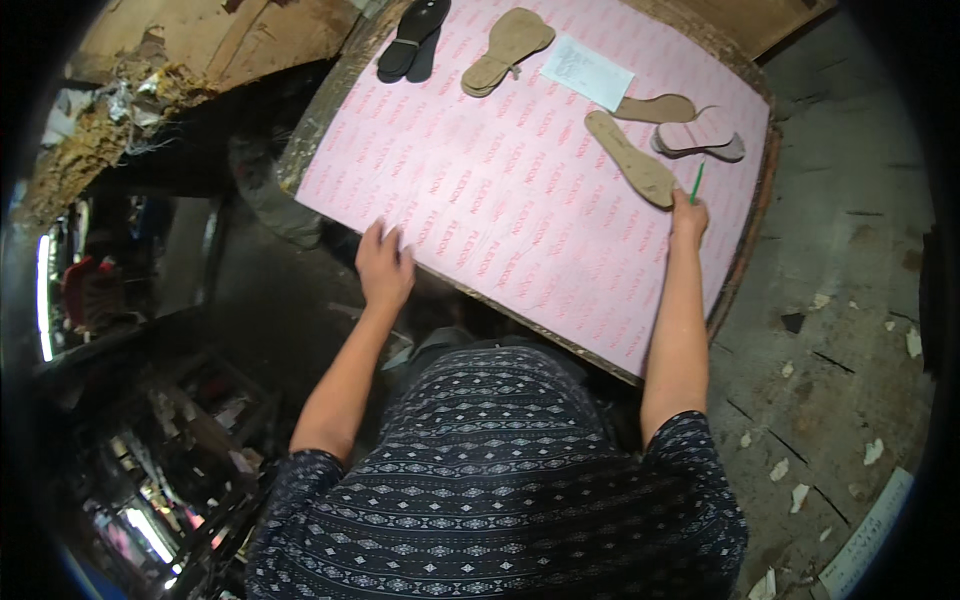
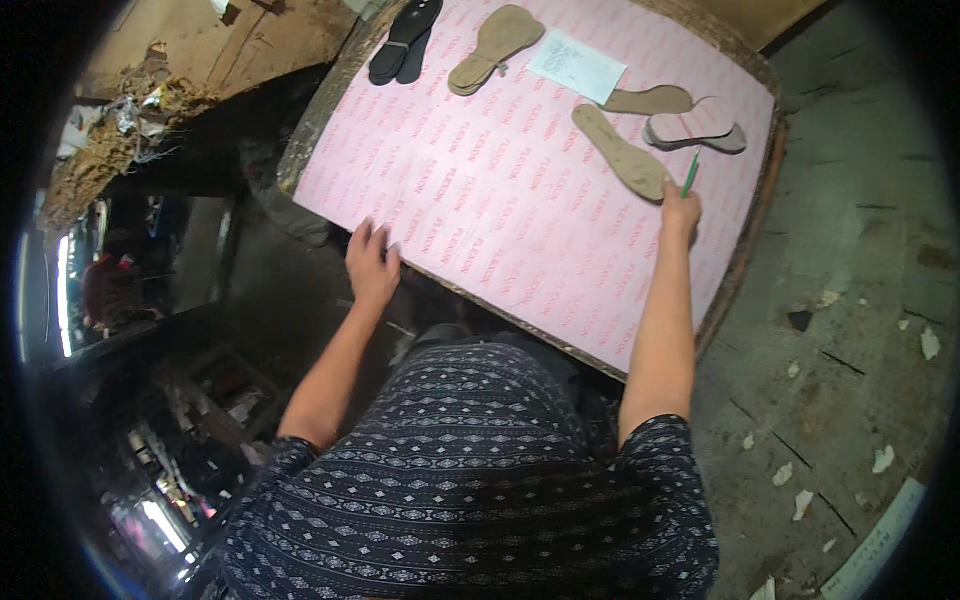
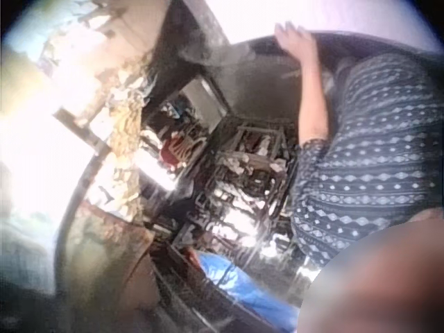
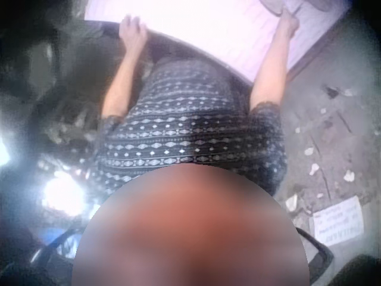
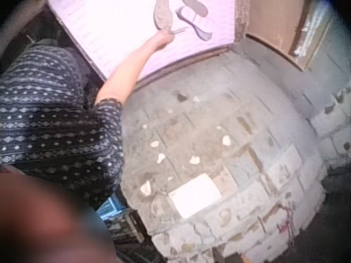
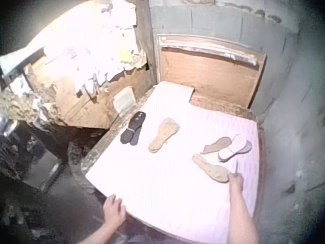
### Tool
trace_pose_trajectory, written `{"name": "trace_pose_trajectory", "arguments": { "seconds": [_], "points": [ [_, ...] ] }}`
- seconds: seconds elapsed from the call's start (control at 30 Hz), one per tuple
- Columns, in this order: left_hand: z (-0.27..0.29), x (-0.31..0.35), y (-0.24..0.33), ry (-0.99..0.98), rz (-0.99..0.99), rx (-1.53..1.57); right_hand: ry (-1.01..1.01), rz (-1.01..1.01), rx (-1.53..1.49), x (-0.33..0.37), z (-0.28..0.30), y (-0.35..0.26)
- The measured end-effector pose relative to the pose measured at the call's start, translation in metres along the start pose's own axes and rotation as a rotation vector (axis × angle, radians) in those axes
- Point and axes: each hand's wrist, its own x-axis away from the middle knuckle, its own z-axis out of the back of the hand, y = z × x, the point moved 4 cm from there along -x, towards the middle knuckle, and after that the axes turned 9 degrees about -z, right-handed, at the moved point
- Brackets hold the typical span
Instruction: The person marks several shoe parts on a workbench using a green pencil. They handle a black insole, a tan sole, and a strap, drawing lines and dots on each piece while occasionally writing on a small paper note.
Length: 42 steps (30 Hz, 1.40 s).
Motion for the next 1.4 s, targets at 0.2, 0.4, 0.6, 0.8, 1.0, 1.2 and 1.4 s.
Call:
{"name": "trace_pose_trajectory", "arguments": {
  "seconds": [0.2, 0.4, 0.6, 0.8, 1.0, 1.2, 1.4],
  "points": [
    [0.054, 0.256, -0.059, -0.752, 0.691, -0.217, -0.374, -0.367, -0.473, 0.045, -0.011, 0.033],
    [0.046, 0.423, -0.039, -1.361, 1.082, 0.095, -0.758, -0.394, -0.919, 0.095, -0.004, 0.007],
    [-0.005, 0.381, -0.058, -0.979, 1.114, 0.279, -0.735, -0.397, -0.882, 0.075, 0.008, -0.026],
    [-0.024, 0.314, -0.089, -0.793, 0.928, 0.316, -0.944, -0.419, -0.548, 0.159, -0.017, -0.037],
    [-0.015, 0.300, -0.134, -0.496, 1.118, 0.511, -1.071, -0.433, -0.294, 0.278, -0.048, -0.037],
    [-0.010, 0.349, -0.183, -0.626, 1.066, 0.507, -0.641, 0.337, 0.198, 0.339, -0.098, -0.092],
    [0.060, 0.416, -0.278, -0.740, 1.070, 0.432, -0.153, 0.469, 0.521, 0.377, -0.153, -0.079]
  ]
}}
